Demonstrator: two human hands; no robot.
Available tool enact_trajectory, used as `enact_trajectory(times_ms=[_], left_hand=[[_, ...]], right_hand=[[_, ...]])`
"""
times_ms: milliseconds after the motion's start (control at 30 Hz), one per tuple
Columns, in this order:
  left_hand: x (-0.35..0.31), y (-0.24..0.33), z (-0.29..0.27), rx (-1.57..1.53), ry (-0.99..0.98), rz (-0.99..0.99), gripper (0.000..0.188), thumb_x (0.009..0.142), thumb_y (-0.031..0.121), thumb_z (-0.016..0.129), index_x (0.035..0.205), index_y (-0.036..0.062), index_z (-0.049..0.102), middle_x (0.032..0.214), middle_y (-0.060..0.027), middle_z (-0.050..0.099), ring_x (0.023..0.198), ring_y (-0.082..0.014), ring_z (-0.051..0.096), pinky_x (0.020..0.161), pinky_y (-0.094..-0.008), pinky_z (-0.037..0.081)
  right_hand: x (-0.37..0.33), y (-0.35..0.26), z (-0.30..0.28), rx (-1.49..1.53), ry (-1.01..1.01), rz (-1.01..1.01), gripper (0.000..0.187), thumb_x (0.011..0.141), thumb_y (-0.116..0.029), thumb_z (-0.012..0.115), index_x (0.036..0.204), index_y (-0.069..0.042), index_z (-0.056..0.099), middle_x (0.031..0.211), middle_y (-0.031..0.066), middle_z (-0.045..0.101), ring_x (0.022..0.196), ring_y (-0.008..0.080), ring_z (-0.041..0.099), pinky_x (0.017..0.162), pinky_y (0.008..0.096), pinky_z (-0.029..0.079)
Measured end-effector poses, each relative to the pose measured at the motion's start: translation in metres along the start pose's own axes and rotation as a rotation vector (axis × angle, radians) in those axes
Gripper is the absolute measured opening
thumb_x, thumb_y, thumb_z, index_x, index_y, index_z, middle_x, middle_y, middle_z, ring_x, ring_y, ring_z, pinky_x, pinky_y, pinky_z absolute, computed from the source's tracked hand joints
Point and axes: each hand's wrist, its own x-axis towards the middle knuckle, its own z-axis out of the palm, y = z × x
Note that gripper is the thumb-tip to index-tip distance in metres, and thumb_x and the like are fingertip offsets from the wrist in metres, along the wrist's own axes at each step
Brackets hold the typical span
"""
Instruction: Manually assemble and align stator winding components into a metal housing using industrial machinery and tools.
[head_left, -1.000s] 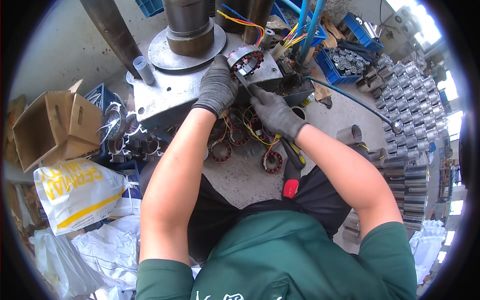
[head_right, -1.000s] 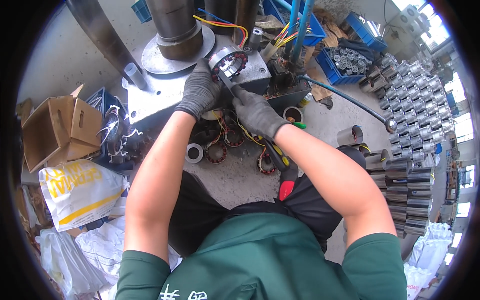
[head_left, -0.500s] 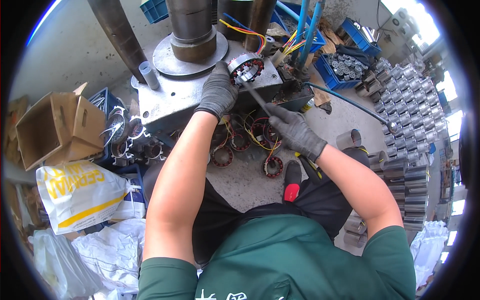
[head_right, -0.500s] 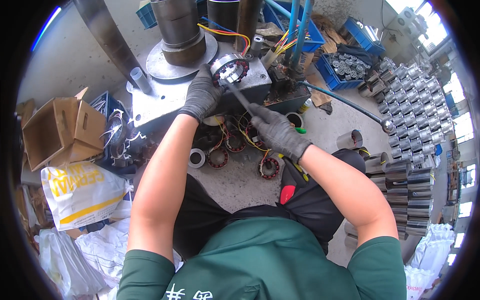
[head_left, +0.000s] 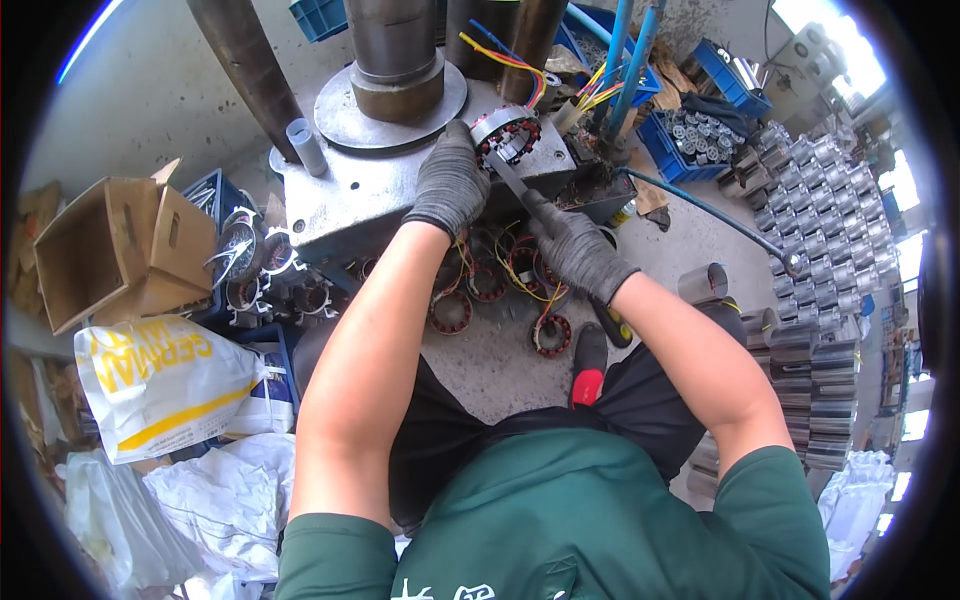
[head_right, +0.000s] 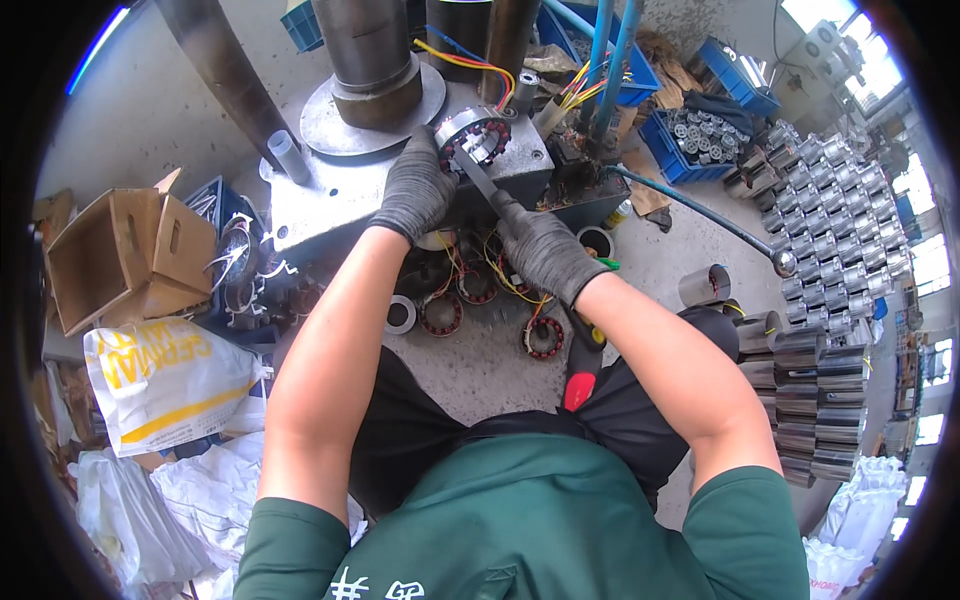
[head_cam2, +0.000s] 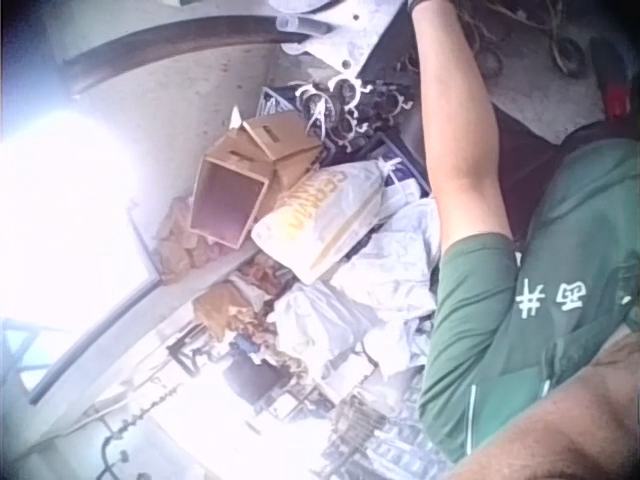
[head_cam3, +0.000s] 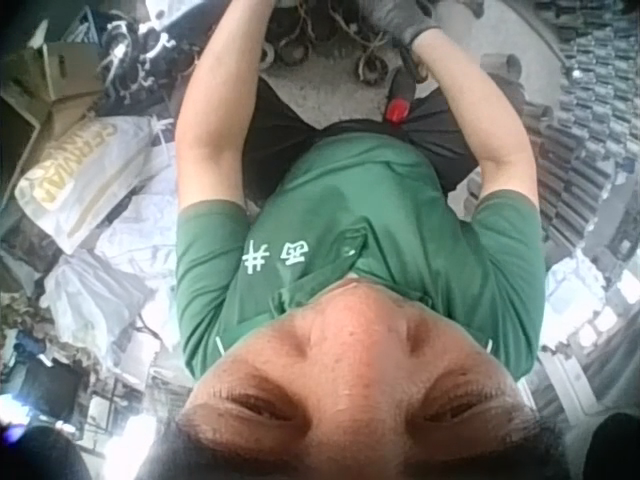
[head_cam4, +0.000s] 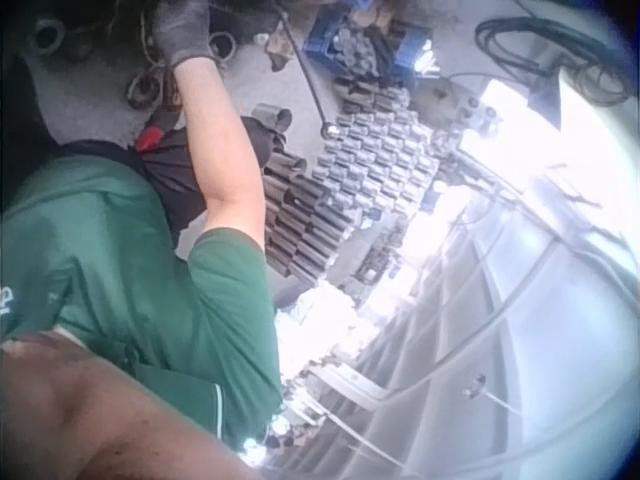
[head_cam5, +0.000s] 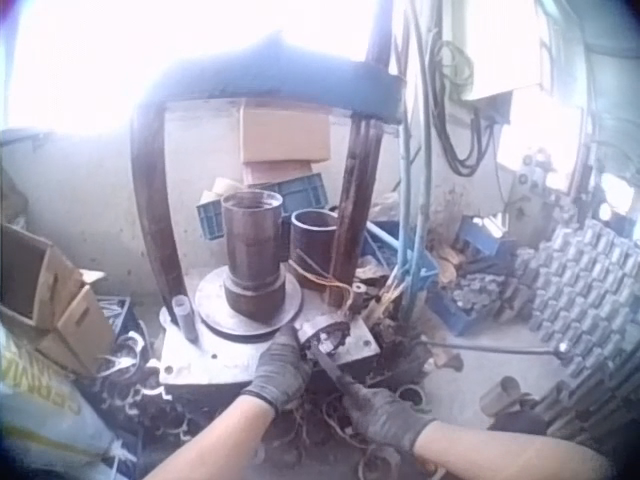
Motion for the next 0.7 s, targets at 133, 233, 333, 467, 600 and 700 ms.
enact_trajectory(times_ms=[133, 233, 333, 467, 600, 700], left_hand=[[-0.003, -0.004, -0.001, -0.028, -0.026, -0.035, 0.047, 0.087, 0.013, 0.076, 0.124, -0.0015, 0.05, 0.11, -0.0295, 0.068, 0.106, -0.0446, 0.069, 0.09, -0.0493, 0.054], [0.003, -0.005, -0.001, 0.022, 0.032, 0.011, 0.044, 0.087, 0.012, 0.076, 0.121, -0.001, 0.05, 0.106, -0.0287, 0.069, 0.104, -0.0446, 0.07, 0.089, -0.0493, 0.054], [0.002, 0.005, -0.004, -0.001, -0.054, -0.031, 0.043, 0.086, 0.007, 0.071, 0.122, -0.0035, 0.049, 0.115, -0.032, 0.065, 0.111, -0.0483, 0.066, 0.094, -0.0528, 0.054], [0.007, -0.013, 0.0, -0.021, -0.09, -0.075, 0.043, 0.087, 0.007, 0.072, 0.122, -0.0028, 0.049, 0.116, -0.0318, 0.066, 0.113, -0.0482, 0.066, 0.096, -0.0526, 0.054], [-0.003, 0.004, -0.013, 0.008, -0.03, -0.017, 0.04, 0.087, 0.008, 0.071, 0.12, -0.0037, 0.05, 0.116, -0.0315, 0.066, 0.111, -0.0474, 0.067, 0.095, -0.0531, 0.054], [-0.004, 0.003, -0.009, 0.024, -0.046, -0.026, 0.044, 0.087, 0.009, 0.072, 0.122, -0.0038, 0.049, 0.116, -0.0316, 0.066, 0.111, -0.0479, 0.067, 0.094, -0.0532, 0.054]], right_hand=[[-0.023, -0.01, -0.006, 0.211, -0.033, 0.002, 0.052, 0.107, -0.021, 0.049, 0.155, -0.004, 0.042, 0.132, 0.0306, 0.063, 0.127, 0.042, 0.06, 0.106, 0.044, 0.05], [-0.021, -0.021, -0.025, 0.22, -0.1, 0.095, 0.049, 0.107, -0.021, 0.049, 0.152, -0.001, 0.046, 0.134, 0.0288, 0.064, 0.128, 0.0387, 0.061, 0.107, 0.0421, 0.05], [0.0, -0.004, -0.003, 0.263, 0.025, -0.077, 0.047, 0.106, -0.02, 0.05, 0.15, -0.002, 0.048, 0.132, 0.0297, 0.064, 0.125, 0.0401, 0.063, 0.105, 0.0437, 0.051], [-0.006, -0.023, -0.005, 0.258, 0.009, -0.028, 0.049, 0.106, -0.02, 0.05, 0.15, 0.001, 0.047, 0.126, 0.0307, 0.066, 0.121, 0.0413, 0.065, 0.101, 0.043, 0.053], [-0.026, -0.008, -0.014, 0.347, -0.061, 0.009, 0.049, 0.106, -0.02, 0.05, 0.15, 0.001, 0.046, 0.126, 0.0299, 0.067, 0.118, 0.0425, 0.065, 0.101, 0.0461, 0.053], [0.004, -0.007, 0.008, 0.296, 0.062, -0.041, 0.047, 0.105, -0.02, 0.051, 0.15, -0.004, 0.048, 0.121, 0.0326, 0.066, 0.113, 0.0458, 0.066, 0.096, 0.05, 0.053]])
